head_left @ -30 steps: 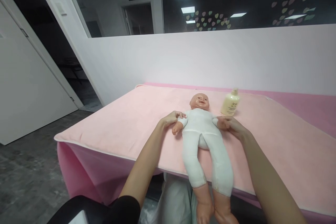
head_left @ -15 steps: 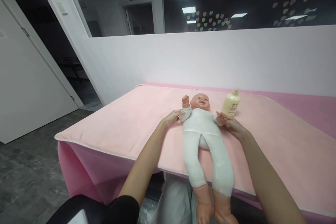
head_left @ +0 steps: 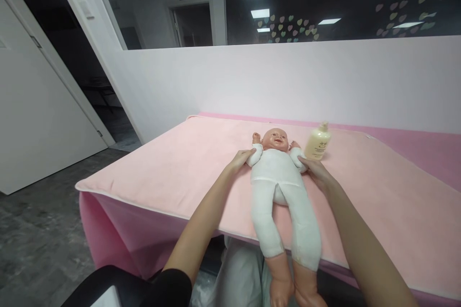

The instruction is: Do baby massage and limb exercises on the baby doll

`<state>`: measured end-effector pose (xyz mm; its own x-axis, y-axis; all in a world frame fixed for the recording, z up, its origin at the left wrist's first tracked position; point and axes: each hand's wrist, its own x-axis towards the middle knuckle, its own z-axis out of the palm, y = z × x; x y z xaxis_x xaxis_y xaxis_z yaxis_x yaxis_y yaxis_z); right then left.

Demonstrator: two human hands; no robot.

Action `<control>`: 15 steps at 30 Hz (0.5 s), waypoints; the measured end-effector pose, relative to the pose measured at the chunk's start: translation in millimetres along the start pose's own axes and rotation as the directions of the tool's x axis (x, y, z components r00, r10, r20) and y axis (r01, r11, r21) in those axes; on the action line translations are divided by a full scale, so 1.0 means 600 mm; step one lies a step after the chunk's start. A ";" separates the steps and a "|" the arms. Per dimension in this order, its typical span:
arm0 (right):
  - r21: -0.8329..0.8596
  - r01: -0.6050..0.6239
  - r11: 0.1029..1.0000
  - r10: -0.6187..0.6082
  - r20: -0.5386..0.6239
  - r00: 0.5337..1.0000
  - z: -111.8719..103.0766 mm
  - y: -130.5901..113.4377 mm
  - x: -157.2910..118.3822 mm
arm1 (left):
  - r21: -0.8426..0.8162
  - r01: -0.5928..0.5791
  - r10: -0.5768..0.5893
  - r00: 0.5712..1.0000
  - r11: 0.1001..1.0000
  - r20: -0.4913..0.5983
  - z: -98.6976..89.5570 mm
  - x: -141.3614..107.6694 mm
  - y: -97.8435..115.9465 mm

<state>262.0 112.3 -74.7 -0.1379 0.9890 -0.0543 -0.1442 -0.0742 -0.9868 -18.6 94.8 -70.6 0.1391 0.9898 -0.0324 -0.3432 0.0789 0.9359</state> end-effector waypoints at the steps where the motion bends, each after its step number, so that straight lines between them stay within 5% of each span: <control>1: -0.009 -0.003 1.000 0.003 -0.026 1.000 0.001 0.002 0.003 | -0.018 -0.004 0.004 1.000 1.000 -0.010 0.002 0.001 -0.002; 5: -0.052 -0.015 0.999 0.011 -0.068 0.998 -0.002 0.007 0.009 | 0.072 -0.043 0.042 0.999 0.996 0.020 0.004 -0.002 -0.003; 10: -0.123 -0.021 0.992 0.033 0.094 0.995 -0.008 -0.004 -0.009 | 0.385 -0.140 0.083 0.984 0.912 0.159 -0.010 -0.009 0.014; 15: -0.153 -0.024 0.988 0.049 0.162 0.986 -0.017 -0.009 -0.018 | 0.387 -0.077 -0.005 0.978 0.919 0.207 -0.025 -0.009 0.023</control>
<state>274.3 103.1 -70.1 -0.3015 0.9503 -0.0775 0.0110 -0.0778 -0.9969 -37.8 92.4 -62.8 0.3299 0.9433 0.0357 0.0337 -0.0495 0.9982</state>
